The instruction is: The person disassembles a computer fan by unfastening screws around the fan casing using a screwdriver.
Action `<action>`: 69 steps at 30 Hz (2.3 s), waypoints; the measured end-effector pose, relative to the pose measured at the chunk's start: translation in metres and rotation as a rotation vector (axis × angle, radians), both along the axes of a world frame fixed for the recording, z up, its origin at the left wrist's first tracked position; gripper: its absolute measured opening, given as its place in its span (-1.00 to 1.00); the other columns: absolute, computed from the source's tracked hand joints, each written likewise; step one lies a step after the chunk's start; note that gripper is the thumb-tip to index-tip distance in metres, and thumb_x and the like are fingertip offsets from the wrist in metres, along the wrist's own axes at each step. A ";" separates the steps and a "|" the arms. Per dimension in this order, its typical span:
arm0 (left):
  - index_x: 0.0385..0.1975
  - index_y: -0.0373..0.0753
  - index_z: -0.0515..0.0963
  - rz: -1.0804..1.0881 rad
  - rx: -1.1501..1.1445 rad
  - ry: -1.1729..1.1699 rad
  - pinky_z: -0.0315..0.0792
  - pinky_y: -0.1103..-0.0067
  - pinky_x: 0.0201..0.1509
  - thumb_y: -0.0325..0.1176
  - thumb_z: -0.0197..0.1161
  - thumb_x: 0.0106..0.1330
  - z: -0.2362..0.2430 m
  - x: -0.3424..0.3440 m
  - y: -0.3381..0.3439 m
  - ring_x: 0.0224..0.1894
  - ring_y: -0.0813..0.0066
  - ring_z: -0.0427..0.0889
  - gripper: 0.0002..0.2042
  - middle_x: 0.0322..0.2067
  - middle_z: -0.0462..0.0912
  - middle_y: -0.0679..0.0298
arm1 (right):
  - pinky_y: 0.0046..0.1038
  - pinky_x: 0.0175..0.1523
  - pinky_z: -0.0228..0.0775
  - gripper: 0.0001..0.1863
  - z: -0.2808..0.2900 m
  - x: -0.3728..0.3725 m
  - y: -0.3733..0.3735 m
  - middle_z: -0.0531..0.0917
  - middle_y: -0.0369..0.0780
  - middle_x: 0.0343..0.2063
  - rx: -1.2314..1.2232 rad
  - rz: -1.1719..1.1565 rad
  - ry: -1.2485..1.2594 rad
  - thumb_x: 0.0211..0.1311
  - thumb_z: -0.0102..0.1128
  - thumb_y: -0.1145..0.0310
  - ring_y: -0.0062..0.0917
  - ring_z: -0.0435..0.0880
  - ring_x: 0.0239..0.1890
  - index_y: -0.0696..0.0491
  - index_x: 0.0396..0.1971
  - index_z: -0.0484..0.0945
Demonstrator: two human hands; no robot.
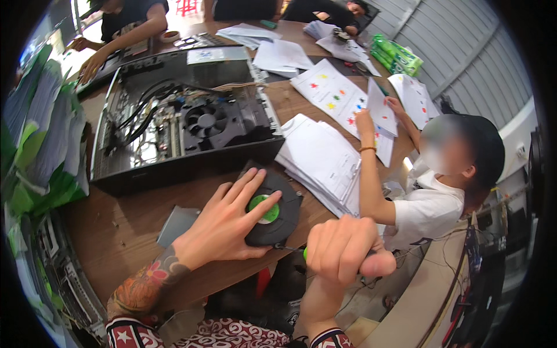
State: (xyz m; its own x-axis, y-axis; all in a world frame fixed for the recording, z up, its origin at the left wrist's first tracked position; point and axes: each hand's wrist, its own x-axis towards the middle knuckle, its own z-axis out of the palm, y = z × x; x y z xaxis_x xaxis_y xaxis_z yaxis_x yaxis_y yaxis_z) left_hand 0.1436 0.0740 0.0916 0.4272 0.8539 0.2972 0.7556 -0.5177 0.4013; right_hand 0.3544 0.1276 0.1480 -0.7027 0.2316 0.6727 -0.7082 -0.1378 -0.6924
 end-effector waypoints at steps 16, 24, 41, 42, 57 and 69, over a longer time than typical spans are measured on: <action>0.34 -0.15 0.32 -0.026 0.067 -0.006 0.25 0.13 0.30 0.01 0.52 -0.10 -0.010 -0.005 0.000 0.41 -0.15 0.17 -0.08 0.37 0.16 -0.20 | -0.49 -0.43 0.22 -0.57 0.003 -0.018 -0.045 0.50 -0.05 -0.61 -0.279 -0.698 -0.188 0.32 -0.13 0.21 -0.48 0.38 -0.63 0.29 -0.55 0.48; 0.34 -0.16 0.33 -0.031 0.078 0.008 0.26 0.12 0.29 0.03 0.51 -0.09 -0.011 -0.002 0.001 0.41 -0.16 0.18 -0.09 0.37 0.15 -0.21 | -0.55 -0.49 0.22 -0.51 0.004 -0.014 0.010 0.48 -0.11 -0.66 0.064 -0.116 -0.179 0.39 -0.12 0.08 -0.49 0.35 -0.67 0.26 -0.45 0.48; 0.36 -0.11 0.31 -0.025 0.073 0.028 0.25 0.11 0.30 0.05 0.50 -0.08 -0.013 -0.002 0.004 0.41 -0.17 0.18 -0.08 0.37 0.15 -0.19 | -0.54 -0.67 0.02 -0.50 -0.005 -0.028 -0.034 0.30 -0.20 -0.77 -0.415 -0.935 -0.124 0.38 -0.19 0.00 -0.60 0.15 -0.79 0.15 -0.55 0.31; 0.36 -0.11 0.31 -0.023 0.073 0.027 0.24 0.11 0.31 0.05 0.49 -0.08 -0.013 -0.001 0.005 0.41 -0.16 0.17 -0.08 0.37 0.15 -0.18 | -0.53 -0.67 0.03 -0.50 -0.004 -0.027 -0.035 0.33 -0.18 -0.79 -0.466 -0.918 -0.106 0.34 -0.14 0.02 -0.59 0.20 -0.80 0.17 -0.59 0.35; 0.33 -0.08 0.36 0.000 0.044 0.058 0.22 0.13 0.32 0.05 0.50 -0.09 0.000 0.002 0.003 0.41 -0.12 0.19 -0.11 0.37 0.17 -0.13 | -0.67 -0.56 0.09 -0.63 -0.003 -0.045 -0.040 0.46 -0.29 -0.72 -0.374 -1.282 -0.201 0.44 -0.23 0.26 -0.76 0.32 -0.69 0.18 -0.45 0.46; 0.32 -0.08 0.36 0.001 0.064 0.079 0.24 0.17 0.30 0.08 0.50 -0.11 -0.001 0.003 0.001 0.40 -0.11 0.21 -0.10 0.36 0.19 -0.14 | -0.50 -0.35 0.29 -0.47 0.005 -0.027 -0.042 0.48 -0.15 -0.54 -0.391 -1.067 -0.349 0.45 -0.29 0.00 -0.52 0.43 -0.51 0.22 -0.25 0.44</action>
State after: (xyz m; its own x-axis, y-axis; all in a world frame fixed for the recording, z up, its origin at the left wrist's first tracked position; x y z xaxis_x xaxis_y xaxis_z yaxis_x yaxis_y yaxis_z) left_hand 0.1465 0.0754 0.0909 0.4508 0.8347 0.3162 0.7841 -0.5396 0.3067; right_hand 0.3270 0.0859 0.1533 -0.1613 0.9580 0.2371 -0.3748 0.1628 -0.9127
